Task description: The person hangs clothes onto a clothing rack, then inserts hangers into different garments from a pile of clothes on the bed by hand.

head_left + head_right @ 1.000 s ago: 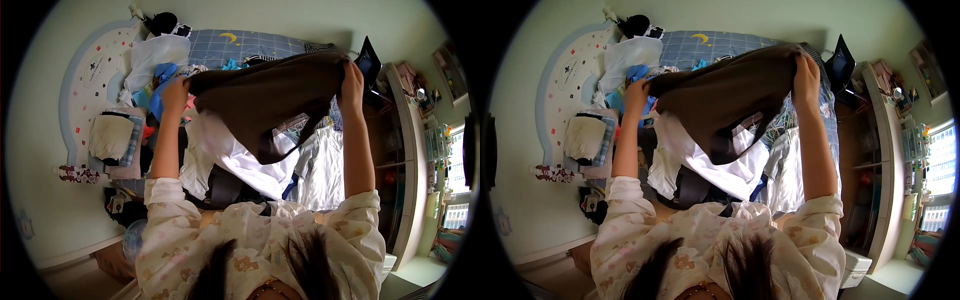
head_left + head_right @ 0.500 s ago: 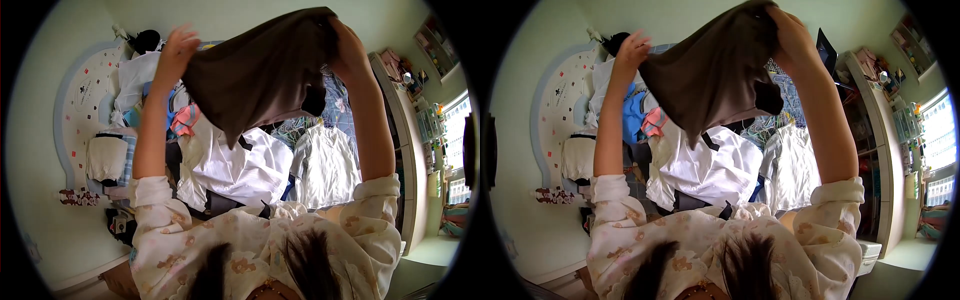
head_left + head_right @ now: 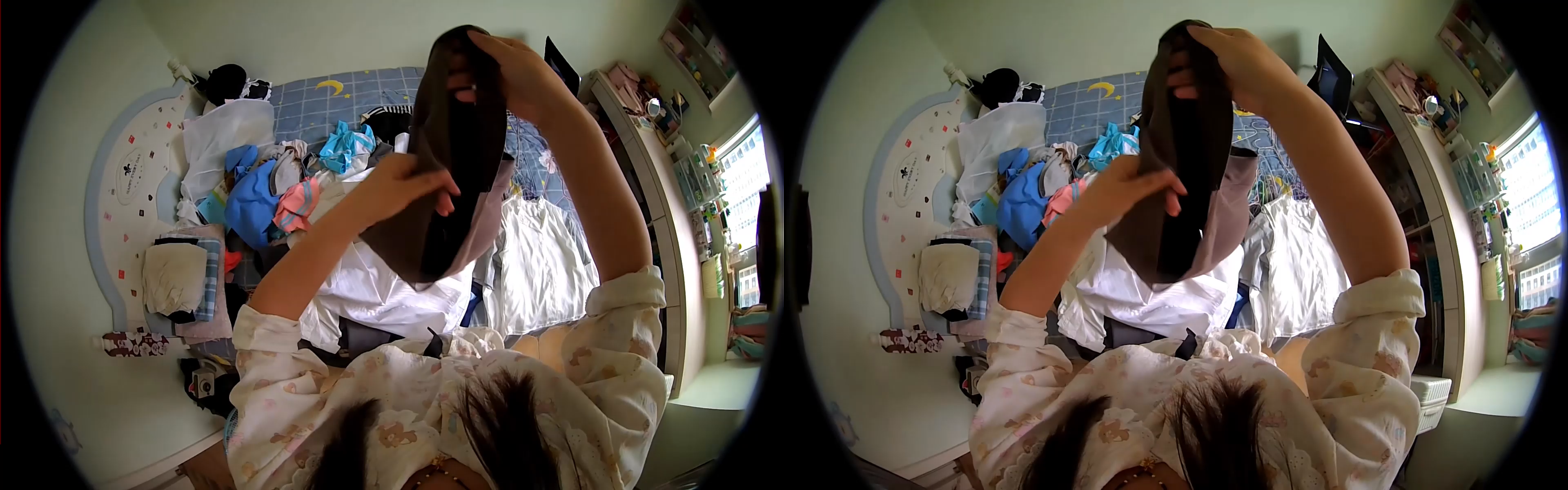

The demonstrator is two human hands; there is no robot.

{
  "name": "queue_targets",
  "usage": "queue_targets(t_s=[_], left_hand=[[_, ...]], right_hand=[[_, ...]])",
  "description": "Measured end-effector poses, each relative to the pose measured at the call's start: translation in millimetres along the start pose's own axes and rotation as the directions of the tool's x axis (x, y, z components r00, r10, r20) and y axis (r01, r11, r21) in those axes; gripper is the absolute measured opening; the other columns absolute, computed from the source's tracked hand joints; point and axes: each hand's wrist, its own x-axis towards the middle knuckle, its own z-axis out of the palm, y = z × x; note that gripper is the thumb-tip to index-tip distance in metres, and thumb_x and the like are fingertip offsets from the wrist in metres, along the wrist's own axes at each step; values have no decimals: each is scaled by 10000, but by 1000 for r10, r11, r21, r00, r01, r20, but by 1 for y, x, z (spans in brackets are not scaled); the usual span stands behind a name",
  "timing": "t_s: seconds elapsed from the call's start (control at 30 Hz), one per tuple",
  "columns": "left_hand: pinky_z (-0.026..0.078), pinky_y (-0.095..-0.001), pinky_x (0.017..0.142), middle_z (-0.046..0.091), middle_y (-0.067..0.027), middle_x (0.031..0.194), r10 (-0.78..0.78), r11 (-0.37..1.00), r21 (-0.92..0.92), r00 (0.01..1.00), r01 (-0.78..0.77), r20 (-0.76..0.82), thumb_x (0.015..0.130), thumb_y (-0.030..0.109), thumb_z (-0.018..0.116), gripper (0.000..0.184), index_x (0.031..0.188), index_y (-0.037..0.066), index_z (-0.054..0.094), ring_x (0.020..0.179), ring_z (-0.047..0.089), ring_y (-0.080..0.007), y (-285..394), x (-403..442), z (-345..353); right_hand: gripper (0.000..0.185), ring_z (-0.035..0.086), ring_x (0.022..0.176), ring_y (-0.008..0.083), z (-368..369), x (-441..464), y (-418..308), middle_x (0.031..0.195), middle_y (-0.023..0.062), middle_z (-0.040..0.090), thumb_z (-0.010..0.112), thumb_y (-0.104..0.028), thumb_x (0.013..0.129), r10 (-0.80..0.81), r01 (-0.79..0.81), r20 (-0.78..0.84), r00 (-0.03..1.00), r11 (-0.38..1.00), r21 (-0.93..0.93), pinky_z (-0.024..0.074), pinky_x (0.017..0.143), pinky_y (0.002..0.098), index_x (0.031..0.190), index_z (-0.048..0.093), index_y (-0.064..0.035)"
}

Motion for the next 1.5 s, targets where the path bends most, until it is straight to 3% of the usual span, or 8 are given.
queue_targets(t_s=[0.17,0.47,0.7,0.87,1.03,1.3,1.4,1.5], left_hand=[[516,-306,691,645,-59,788,140,867,-411,930,-281,-340,932,301,545,332,1005,-15,620,692,618,-175,41,-7,-81],[500,-311,770,660,-75,908,218,937,-140,851,-319,-478,954,323,504,412,1203,-1,556,787,619,-182,82,-23,-135],[519,-269,603,666,-131,765,-40,981,160,924,109,-379,985,379,392,488,1297,17,490,631,638,-191,85,-47,-88],[491,-304,460,650,-175,721,-380,881,198,893,429,-242,926,249,515,360,1047,-90,526,489,622,-231,80,-112,-83],[489,-328,389,642,-235,757,-232,969,-146,935,198,-270,910,237,521,425,1137,-119,466,475,617,-276,56,-117,-94],[536,-367,784,571,-239,1185,-630,769,-336,734,544,-255,945,41,420,447,1367,45,274,909,652,-296,-131,-24,-123],[525,-406,851,558,-243,1197,-770,626,-490,581,607,-264,956,94,455,419,1352,31,336,992,628,-326,-190,-28,-131],[516,-425,877,581,-241,1148,-819,555,-613,499,562,-283,953,99,469,342,1275,-12,438,989,624,-328,-231,-41,-130]], right_hand=[[319,504,400,109,-56,-12,6,479,24,502,539,-259,936,204,-129,47,978,763,-633,312,332,208,744,607,-13],[195,575,507,107,-137,-22,66,601,50,618,657,-170,810,639,-274,37,768,380,-883,452,492,245,738,651,11],[303,640,695,162,-145,-45,112,748,114,657,613,-92,814,749,-498,314,584,636,-589,514,667,294,1081,508,8],[506,589,599,149,-158,-89,145,692,84,598,681,-49,769,621,-575,617,484,757,-311,489,514,278,1204,426,0],[523,572,606,171,-173,-112,177,667,97,568,742,30,686,132,-527,763,633,795,300,475,596,305,1138,483,70],[364,604,837,150,-209,-72,411,875,53,613,684,-108,819,634,-584,-28,773,727,362,486,712,272,1147,535,-56],[465,611,895,187,-230,-70,576,950,64,633,747,-145,761,512,-632,-449,733,757,-169,482,799,291,1159,532,-37],[698,481,1155,329,-223,-45,601,1242,146,498,757,-133,690,296,-616,-540,788,373,-694,413,971,381,1296,422,-50]])
